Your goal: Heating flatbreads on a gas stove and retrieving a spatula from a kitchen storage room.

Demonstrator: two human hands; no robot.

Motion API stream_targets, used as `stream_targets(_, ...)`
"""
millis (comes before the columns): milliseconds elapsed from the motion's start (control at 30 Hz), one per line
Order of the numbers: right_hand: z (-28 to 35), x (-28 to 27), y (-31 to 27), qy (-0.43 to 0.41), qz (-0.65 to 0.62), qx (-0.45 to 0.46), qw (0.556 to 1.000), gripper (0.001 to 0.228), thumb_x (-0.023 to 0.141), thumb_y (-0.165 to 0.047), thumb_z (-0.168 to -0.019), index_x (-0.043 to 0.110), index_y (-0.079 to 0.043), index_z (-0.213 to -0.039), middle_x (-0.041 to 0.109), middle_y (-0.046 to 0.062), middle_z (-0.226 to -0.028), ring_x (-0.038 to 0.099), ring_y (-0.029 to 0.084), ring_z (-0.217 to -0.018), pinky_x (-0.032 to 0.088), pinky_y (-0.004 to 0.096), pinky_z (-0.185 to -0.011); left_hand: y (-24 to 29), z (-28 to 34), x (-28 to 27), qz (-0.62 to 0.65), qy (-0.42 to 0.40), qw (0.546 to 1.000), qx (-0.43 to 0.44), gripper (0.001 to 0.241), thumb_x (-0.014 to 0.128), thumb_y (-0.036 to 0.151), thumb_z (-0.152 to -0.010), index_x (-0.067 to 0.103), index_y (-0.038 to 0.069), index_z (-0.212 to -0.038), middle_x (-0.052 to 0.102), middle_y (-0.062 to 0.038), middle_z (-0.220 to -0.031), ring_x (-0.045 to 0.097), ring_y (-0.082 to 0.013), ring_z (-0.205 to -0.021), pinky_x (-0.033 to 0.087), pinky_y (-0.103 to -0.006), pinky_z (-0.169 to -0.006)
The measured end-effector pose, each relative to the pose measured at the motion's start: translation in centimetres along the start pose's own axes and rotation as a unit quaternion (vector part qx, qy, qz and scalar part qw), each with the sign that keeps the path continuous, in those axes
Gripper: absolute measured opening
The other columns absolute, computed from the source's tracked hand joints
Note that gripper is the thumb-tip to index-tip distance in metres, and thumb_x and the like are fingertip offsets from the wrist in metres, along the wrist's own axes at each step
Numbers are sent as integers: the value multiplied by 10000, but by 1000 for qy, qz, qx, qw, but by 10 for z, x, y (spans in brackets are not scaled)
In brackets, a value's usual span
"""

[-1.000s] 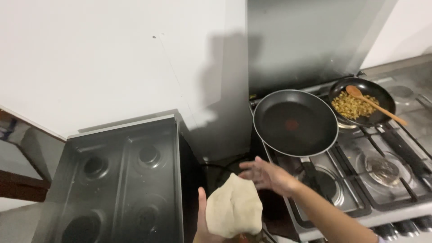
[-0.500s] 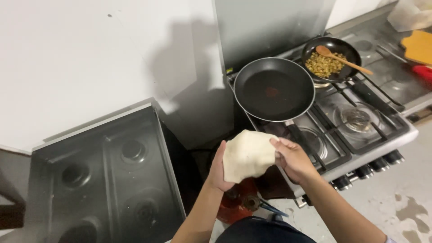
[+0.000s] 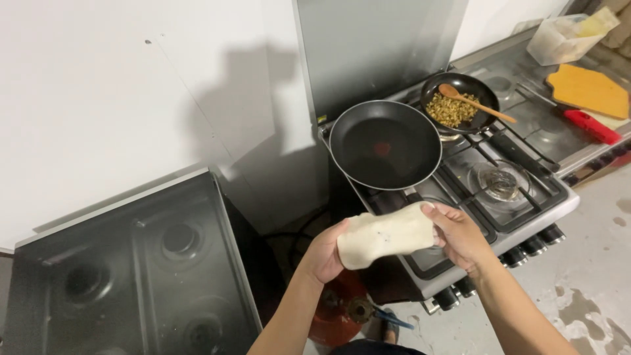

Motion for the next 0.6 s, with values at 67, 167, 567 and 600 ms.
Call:
stream_targets(67,-17,-23,13,-23,-13,22,999,258,663,-274,-1011,740,-31,-1050,688,-24,-792,553,36,-596,421,210,-515,-4,-9,0,74,-11,995,-61,449,500,294,-1057,598,-39,-1341,694,-153,-1269,689,-236,-1129,537,-385,-1018)
stream_targets(167,-26,-22,-8,-11,16,54,998,271,661,-272,-980,754,-25,-1046,701,-15,-797,572,47,-606,454,212,-538,0,-31,0,55,10,994,-90,432,542,313,-1034,641,-32,-1275,724,-144,-1207,709,-236,-1071,562,-382,-964)
stream_targets(567,-247,-57,-115,-71,146,-107,981,157,650,-216,-998,711,-78,-1042,727,-28,-909,662,66,-788,555,224,-749,106,-254,7,-453,121,867,168,205,669,166,-974,739,45,-1124,758,-64,-993,693,-164,-880,557,-336,-821)
stream_targets(600,-267,-66,-111,-73,145,-102,982,157,650,-216,-998,711,-78,-1042,727,-28,-909,662,66,-788,555,224,-749,108,-266,5,-452,126,867,165,205,669,166,-974,739,45,-1124,758,-64,-993,693,-164,-880,557,-336,-821)
Point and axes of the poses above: each hand's wrist, its own z-axis away from the middle knuckle, its own x-axis out of the palm, y = z × x, the point moved 2 cm from there along -z, towards the middle knuckle
